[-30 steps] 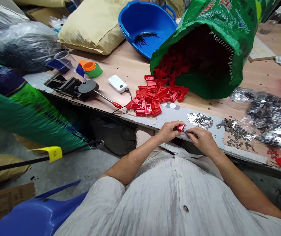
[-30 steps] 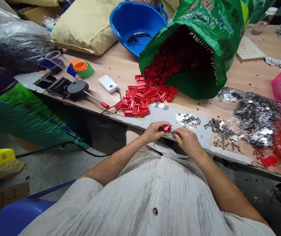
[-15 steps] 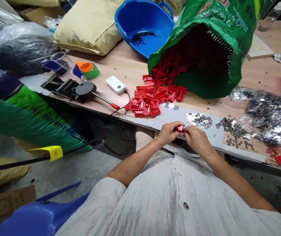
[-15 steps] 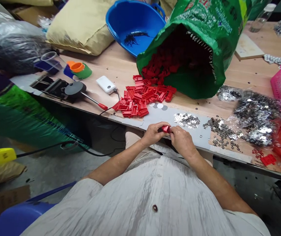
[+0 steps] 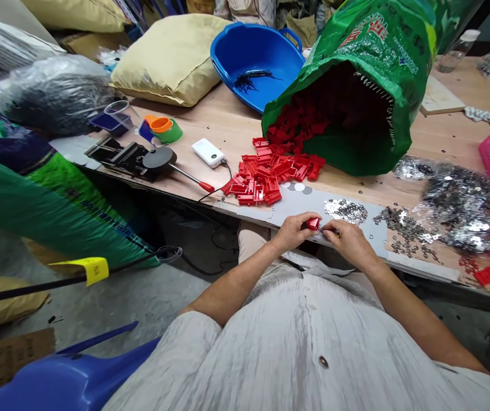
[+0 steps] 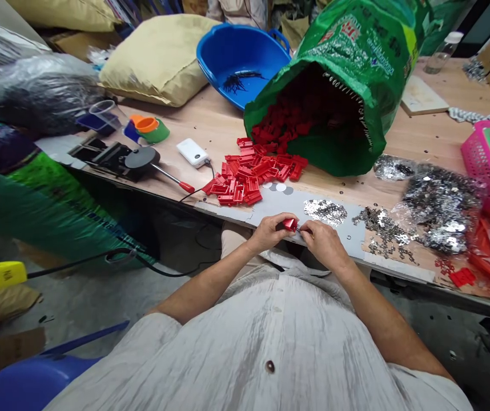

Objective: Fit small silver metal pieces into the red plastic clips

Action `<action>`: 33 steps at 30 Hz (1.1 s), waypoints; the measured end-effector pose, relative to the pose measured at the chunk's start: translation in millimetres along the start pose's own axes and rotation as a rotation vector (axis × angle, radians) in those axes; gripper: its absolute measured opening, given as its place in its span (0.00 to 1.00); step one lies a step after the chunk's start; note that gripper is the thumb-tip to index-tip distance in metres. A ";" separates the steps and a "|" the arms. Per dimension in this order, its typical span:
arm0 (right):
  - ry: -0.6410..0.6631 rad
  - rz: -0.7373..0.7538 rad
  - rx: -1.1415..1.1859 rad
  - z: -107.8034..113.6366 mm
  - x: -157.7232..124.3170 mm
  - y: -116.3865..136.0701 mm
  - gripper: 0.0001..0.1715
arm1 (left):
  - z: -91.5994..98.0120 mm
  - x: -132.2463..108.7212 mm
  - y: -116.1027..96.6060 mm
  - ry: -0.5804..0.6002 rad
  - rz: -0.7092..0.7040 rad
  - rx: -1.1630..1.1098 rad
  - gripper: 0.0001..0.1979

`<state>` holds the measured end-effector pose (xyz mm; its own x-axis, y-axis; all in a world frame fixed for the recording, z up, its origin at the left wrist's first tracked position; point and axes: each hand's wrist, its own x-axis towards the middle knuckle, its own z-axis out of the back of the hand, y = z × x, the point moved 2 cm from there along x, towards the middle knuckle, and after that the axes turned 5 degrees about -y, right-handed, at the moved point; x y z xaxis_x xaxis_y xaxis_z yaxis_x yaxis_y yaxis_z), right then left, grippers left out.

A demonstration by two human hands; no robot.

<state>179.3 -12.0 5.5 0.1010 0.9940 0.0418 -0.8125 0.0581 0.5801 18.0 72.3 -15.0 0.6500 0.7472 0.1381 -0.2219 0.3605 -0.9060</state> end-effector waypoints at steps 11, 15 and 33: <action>0.012 0.022 0.040 0.8 1.1 -5.5 0.10 | 0.9 1.2 0.5 0.008 0.003 -0.004 0.18; 0.036 0.033 -0.038 1.2 3.0 -3.1 0.10 | -0.1 1.4 0.1 -0.002 -0.014 -0.007 0.18; -0.085 0.078 0.011 6.8 -15.9 -1.7 0.11 | -4.6 -8.7 -5.3 -0.084 0.038 -0.063 0.16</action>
<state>183.0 -28.6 9.5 0.0859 0.9841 0.1555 -0.8134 -0.0208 0.5814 16.9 61.3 -13.3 0.5785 0.8047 0.1335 -0.1973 0.2969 -0.9343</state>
